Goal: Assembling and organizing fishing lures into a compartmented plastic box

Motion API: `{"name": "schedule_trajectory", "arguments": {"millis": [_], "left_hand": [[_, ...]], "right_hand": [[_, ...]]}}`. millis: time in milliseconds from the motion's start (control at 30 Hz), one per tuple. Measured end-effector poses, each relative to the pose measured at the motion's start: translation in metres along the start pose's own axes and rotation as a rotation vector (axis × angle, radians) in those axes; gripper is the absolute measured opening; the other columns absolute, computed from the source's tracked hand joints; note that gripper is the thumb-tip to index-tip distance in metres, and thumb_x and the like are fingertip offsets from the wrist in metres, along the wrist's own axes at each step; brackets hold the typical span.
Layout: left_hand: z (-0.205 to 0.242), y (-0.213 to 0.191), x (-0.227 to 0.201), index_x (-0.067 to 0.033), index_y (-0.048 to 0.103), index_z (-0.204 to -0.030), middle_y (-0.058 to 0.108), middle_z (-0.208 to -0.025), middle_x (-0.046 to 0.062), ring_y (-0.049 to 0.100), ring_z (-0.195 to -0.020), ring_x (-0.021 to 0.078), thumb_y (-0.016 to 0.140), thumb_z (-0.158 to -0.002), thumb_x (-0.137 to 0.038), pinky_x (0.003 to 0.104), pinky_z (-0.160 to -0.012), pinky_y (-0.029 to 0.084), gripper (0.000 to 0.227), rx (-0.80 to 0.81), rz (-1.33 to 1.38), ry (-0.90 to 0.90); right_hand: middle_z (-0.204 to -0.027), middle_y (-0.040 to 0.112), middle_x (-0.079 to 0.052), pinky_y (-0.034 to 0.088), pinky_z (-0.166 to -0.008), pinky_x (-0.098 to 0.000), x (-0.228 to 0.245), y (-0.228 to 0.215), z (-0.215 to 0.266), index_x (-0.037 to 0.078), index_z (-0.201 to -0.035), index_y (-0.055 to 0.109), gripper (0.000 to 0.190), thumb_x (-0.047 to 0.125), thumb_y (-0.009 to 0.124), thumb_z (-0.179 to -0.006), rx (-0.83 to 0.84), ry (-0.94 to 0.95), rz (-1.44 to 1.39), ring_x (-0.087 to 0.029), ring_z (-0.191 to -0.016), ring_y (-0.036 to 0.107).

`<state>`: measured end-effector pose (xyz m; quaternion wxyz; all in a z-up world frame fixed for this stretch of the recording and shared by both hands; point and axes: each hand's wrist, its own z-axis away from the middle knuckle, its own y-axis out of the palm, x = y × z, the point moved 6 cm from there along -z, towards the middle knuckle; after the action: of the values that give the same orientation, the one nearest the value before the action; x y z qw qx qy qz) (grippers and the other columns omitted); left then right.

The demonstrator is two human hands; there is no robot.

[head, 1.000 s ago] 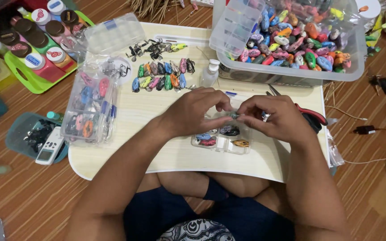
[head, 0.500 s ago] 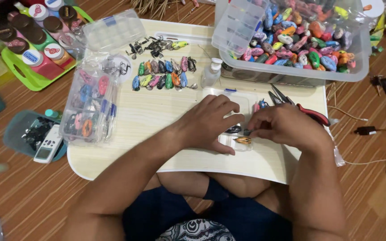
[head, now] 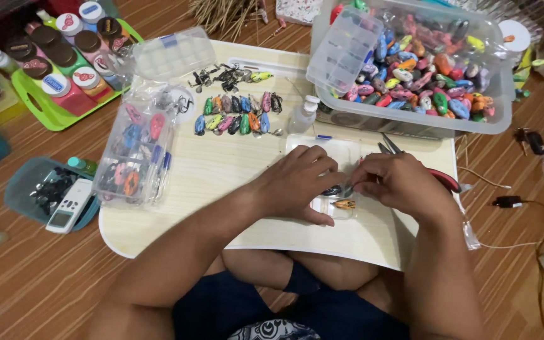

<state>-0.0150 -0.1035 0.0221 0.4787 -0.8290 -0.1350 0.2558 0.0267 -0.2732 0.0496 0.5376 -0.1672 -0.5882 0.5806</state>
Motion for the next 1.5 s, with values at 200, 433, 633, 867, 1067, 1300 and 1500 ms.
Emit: {"name": "schedule_trajectory", "arguments": {"millis": [200,433,633,867,1067,1300,1500], "left_hand": [[0.000,0.004,0.001,-0.0122,0.060,-0.126,0.059,-0.112,0.010,0.053,-0.116,0.0318,0.067,-0.081,-0.070,0.048,-0.101,0.044,0.074,-0.012,0.001,0.000],[-0.003,0.001,0.001,-0.0109,0.062,-0.121,0.061,-0.113,0.011,0.053,-0.118,0.0316,0.069,-0.080,-0.071,0.049,-0.102,0.043,0.072,0.052,0.030,-0.020],[-0.005,-0.002,-0.002,-0.0098,0.063,-0.122,0.063,-0.114,0.011,0.053,-0.117,0.0315,0.069,-0.081,-0.069,0.049,-0.102,0.042,0.073,0.081,0.053,-0.028],[-0.009,-0.005,-0.004,-0.0099,0.064,-0.123,0.066,-0.115,0.011,0.055,-0.119,0.0311,0.070,-0.081,-0.070,0.050,-0.104,0.042,0.074,0.104,0.023,-0.037],[-0.010,-0.006,-0.005,-0.0096,0.065,-0.121,0.067,-0.114,0.011,0.056,-0.117,0.0310,0.070,-0.080,-0.070,0.050,-0.104,0.043,0.073,0.106,0.030,-0.044],[-0.010,-0.007,-0.006,-0.0097,0.064,-0.120,0.066,-0.114,0.011,0.056,-0.118,0.0312,0.068,-0.081,-0.071,0.050,-0.104,0.043,0.073,0.074,0.023,-0.043],[-0.006,-0.024,-0.002,-0.0146,0.064,-0.122,0.064,-0.111,0.004,0.057,-0.111,0.0274,0.069,-0.090,-0.056,0.045,-0.096,0.047,0.053,-0.268,-0.091,-0.090]], "right_hand": [[-0.076,0.074,-0.005,0.056,-0.069,-0.0439,0.001,-0.002,0.002,0.013,-0.080,0.076,0.005,0.011,0.079,-0.076,-0.044,-0.060,-0.004,-0.030,-0.078,0.074],[-0.072,0.072,-0.002,0.057,-0.068,-0.0375,-0.004,0.004,-0.001,0.015,-0.078,0.076,0.007,0.013,0.081,-0.074,-0.099,-0.138,-0.005,-0.025,-0.074,0.074],[-0.066,0.070,-0.008,0.055,-0.065,-0.0381,0.003,-0.007,0.005,0.010,-0.079,0.073,0.004,0.009,0.075,-0.075,-0.133,-0.172,-0.137,-0.027,-0.065,0.071],[-0.068,0.072,0.001,0.051,-0.056,-0.0278,-0.016,-0.029,0.013,0.014,-0.095,0.077,0.014,0.018,0.080,-0.082,-0.539,-0.260,-0.202,-0.016,-0.057,0.064],[-0.071,0.071,0.000,0.051,-0.059,-0.0278,-0.015,-0.042,0.020,0.014,-0.097,0.077,0.013,0.016,0.080,-0.084,-0.830,-0.308,-0.152,-0.018,-0.060,0.063],[-0.074,0.070,-0.003,0.052,-0.065,-0.0305,-0.024,-0.053,0.023,0.013,-0.103,0.079,0.019,0.004,0.080,-0.087,-1.040,-0.313,-0.058,-0.020,-0.066,0.063],[-0.079,0.072,-0.007,0.052,-0.067,-0.0337,-0.025,-0.058,0.029,0.010,-0.101,0.078,0.020,-0.003,0.077,-0.085,-1.119,-0.286,-0.055,-0.024,-0.069,0.065]]}}
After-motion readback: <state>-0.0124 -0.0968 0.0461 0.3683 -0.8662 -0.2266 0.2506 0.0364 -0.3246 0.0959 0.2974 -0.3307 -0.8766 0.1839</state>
